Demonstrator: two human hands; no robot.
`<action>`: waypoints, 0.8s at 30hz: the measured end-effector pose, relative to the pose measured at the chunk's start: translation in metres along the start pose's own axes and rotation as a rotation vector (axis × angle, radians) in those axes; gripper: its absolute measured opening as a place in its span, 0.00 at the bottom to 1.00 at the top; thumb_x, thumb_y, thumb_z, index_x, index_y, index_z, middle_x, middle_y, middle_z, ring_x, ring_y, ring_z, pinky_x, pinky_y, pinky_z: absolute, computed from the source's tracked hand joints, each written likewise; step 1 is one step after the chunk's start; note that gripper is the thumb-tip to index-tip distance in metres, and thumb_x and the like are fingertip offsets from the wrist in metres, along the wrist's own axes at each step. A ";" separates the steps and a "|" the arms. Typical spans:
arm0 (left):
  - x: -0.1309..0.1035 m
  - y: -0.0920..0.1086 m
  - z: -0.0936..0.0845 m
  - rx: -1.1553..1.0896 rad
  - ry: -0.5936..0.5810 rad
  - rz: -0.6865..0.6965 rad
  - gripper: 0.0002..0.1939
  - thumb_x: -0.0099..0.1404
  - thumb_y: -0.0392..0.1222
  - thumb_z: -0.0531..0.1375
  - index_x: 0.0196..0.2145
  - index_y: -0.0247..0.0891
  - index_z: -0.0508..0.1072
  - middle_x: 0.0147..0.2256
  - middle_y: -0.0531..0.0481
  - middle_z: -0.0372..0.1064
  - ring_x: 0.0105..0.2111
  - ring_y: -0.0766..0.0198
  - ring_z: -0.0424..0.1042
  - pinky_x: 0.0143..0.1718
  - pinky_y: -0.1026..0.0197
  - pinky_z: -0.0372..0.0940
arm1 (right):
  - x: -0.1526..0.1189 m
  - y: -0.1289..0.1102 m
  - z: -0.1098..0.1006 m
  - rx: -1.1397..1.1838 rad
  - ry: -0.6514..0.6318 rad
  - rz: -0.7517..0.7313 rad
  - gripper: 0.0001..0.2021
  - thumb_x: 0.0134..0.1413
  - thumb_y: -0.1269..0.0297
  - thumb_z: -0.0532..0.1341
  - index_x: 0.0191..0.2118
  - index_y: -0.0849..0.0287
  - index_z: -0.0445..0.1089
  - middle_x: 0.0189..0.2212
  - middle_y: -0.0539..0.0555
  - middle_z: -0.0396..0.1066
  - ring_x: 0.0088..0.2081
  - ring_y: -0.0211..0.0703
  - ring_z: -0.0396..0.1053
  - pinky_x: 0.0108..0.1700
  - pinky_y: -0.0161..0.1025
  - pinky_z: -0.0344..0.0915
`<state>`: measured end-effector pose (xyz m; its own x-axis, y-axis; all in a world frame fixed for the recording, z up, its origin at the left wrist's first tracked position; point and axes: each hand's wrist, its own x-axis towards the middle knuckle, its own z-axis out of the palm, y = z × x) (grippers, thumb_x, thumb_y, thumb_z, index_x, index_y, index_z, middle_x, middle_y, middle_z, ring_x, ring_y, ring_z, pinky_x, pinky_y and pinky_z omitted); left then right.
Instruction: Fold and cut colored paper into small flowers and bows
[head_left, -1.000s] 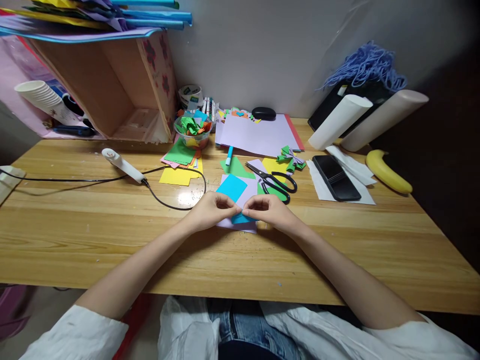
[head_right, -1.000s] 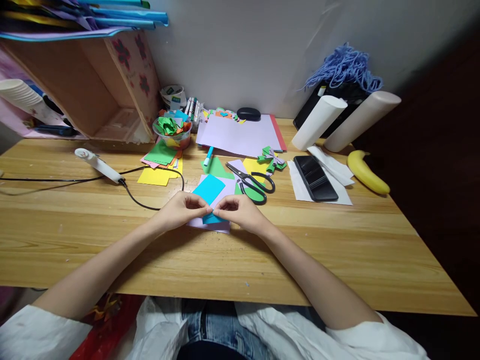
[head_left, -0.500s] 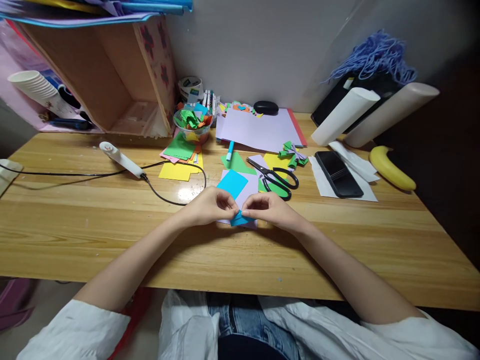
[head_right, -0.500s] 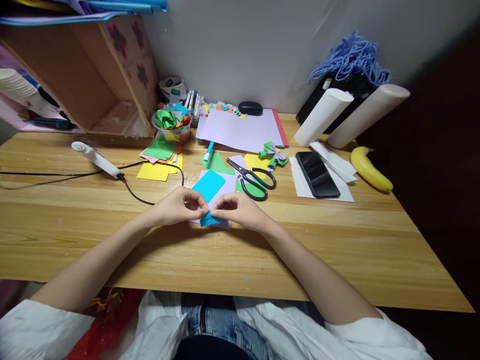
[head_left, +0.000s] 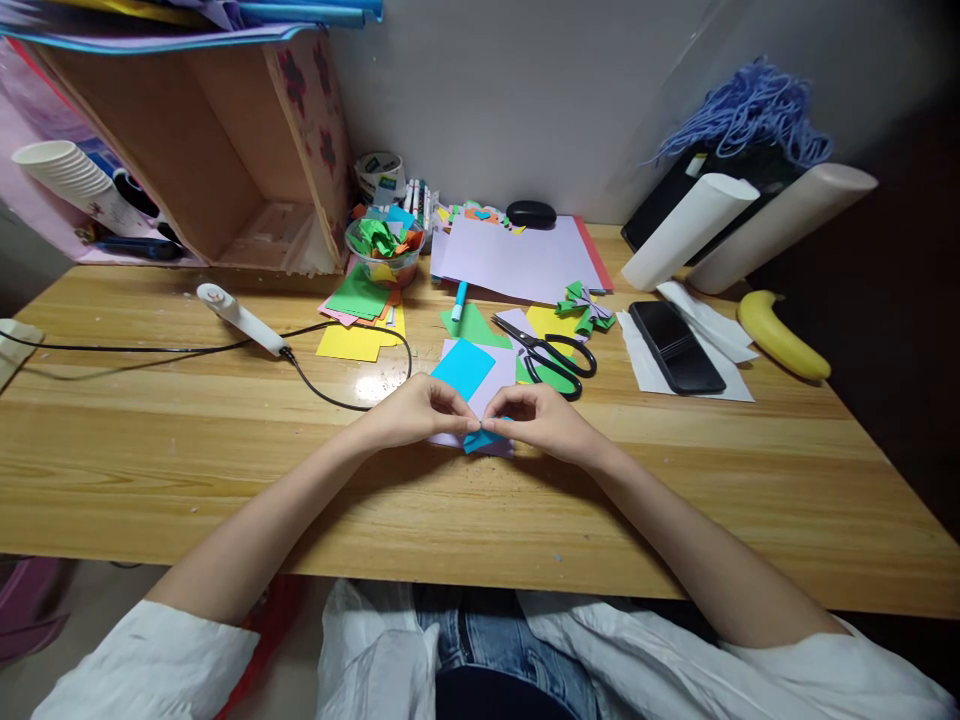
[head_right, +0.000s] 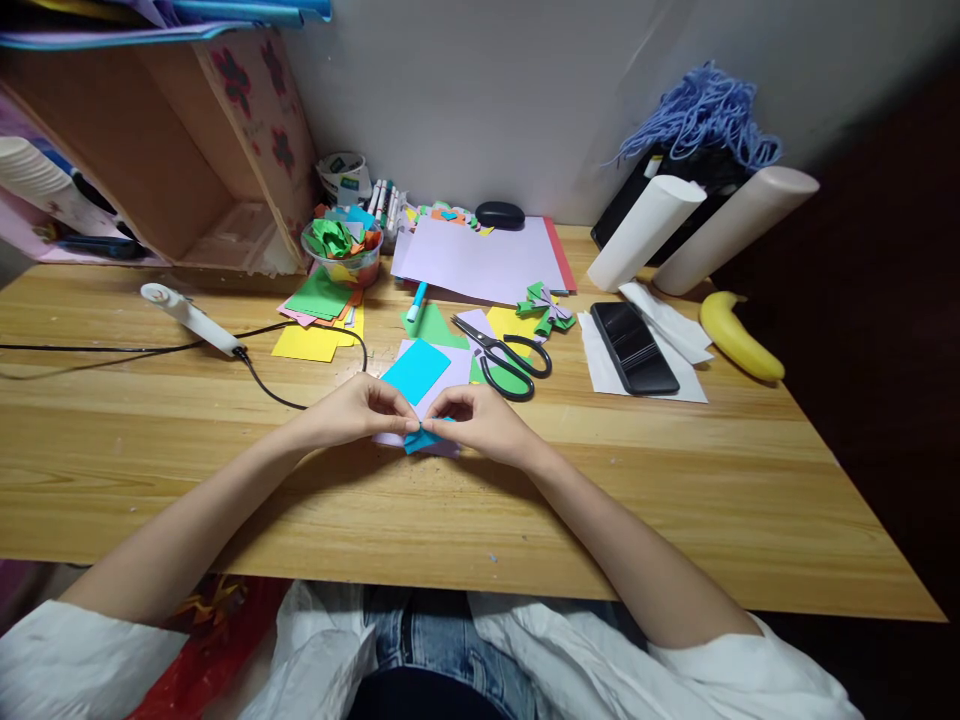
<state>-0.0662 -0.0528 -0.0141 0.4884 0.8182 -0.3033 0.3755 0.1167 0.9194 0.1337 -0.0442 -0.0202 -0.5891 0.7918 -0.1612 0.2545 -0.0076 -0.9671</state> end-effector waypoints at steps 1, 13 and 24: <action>0.000 0.000 0.000 0.000 -0.004 -0.004 0.15 0.50 0.49 0.62 0.29 0.33 0.77 0.26 0.47 0.73 0.25 0.67 0.67 0.27 0.66 0.60 | 0.000 0.000 0.000 0.000 0.000 -0.001 0.09 0.42 0.60 0.64 0.26 0.62 0.70 0.25 0.52 0.70 0.26 0.37 0.66 0.29 0.33 0.62; -0.001 0.002 0.002 -0.004 0.005 0.001 0.14 0.51 0.48 0.62 0.27 0.32 0.76 0.24 0.48 0.72 0.23 0.68 0.66 0.24 0.67 0.59 | -0.001 -0.002 0.001 0.035 -0.014 0.021 0.11 0.42 0.58 0.64 0.26 0.62 0.71 0.26 0.52 0.71 0.28 0.38 0.68 0.32 0.36 0.64; 0.004 -0.001 0.006 -0.056 0.117 0.013 0.13 0.52 0.45 0.61 0.28 0.31 0.76 0.26 0.47 0.73 0.25 0.67 0.68 0.28 0.66 0.61 | 0.004 0.001 0.000 0.017 0.123 0.016 0.10 0.41 0.60 0.64 0.26 0.62 0.70 0.25 0.52 0.71 0.27 0.37 0.66 0.31 0.35 0.62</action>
<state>-0.0599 -0.0530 -0.0175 0.3966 0.8794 -0.2633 0.3241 0.1343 0.9365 0.1320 -0.0413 -0.0214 -0.4858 0.8606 -0.1527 0.2497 -0.0307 -0.9678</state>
